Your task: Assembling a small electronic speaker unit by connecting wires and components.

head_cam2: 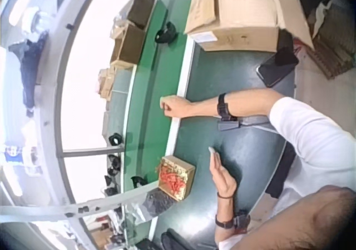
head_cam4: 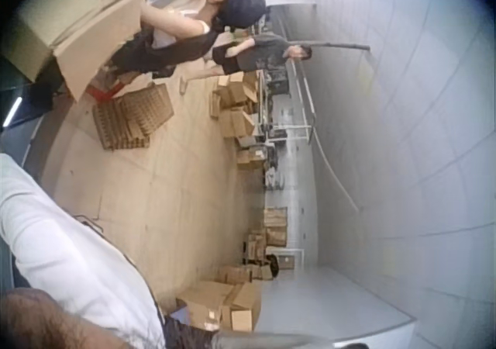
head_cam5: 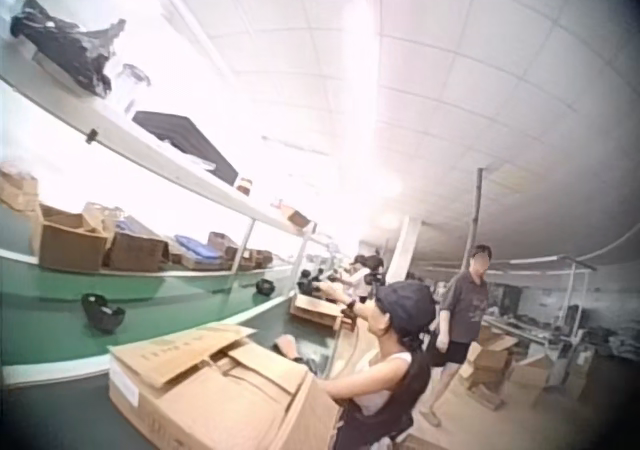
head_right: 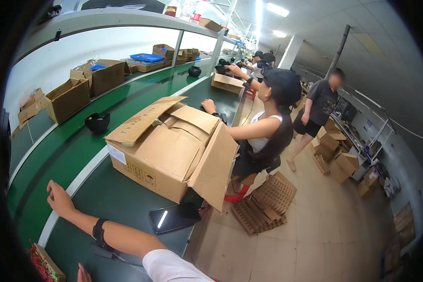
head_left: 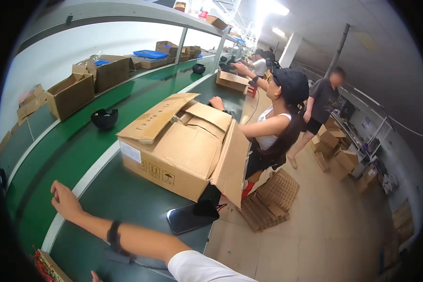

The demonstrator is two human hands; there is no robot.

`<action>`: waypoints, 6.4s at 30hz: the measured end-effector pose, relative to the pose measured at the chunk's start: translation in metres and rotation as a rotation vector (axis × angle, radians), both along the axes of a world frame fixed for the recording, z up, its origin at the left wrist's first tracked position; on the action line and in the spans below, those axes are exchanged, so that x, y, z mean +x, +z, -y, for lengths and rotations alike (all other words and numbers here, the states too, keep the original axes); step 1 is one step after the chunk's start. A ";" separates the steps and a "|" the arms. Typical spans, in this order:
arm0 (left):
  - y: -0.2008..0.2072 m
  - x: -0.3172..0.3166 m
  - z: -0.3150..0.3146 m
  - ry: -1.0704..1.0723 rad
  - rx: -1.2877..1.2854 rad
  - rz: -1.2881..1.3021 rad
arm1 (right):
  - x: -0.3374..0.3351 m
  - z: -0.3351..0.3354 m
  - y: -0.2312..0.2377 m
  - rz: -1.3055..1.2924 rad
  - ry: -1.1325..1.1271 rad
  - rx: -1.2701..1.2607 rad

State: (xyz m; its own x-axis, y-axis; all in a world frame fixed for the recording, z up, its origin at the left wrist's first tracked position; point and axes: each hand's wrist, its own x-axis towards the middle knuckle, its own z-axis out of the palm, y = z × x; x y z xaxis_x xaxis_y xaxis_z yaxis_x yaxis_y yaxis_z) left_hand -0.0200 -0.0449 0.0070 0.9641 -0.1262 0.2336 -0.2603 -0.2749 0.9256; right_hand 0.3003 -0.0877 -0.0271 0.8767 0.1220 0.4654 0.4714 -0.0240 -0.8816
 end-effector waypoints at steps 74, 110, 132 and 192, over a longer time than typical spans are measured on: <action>-0.001 -0.001 -0.009 0.011 0.182 0.067 | -0.001 -0.221 0.084 -0.181 0.562 -0.526; 0.001 0.009 -0.007 0.198 -0.626 -0.027 | -0.136 0.015 0.180 0.081 1.320 -0.821; -0.019 0.033 0.009 0.383 -0.136 0.537 | -0.147 -0.175 0.126 0.554 1.159 -1.373; 0.001 0.015 -0.008 0.125 -0.554 -0.083 | -0.191 0.115 0.076 -0.069 0.615 -0.067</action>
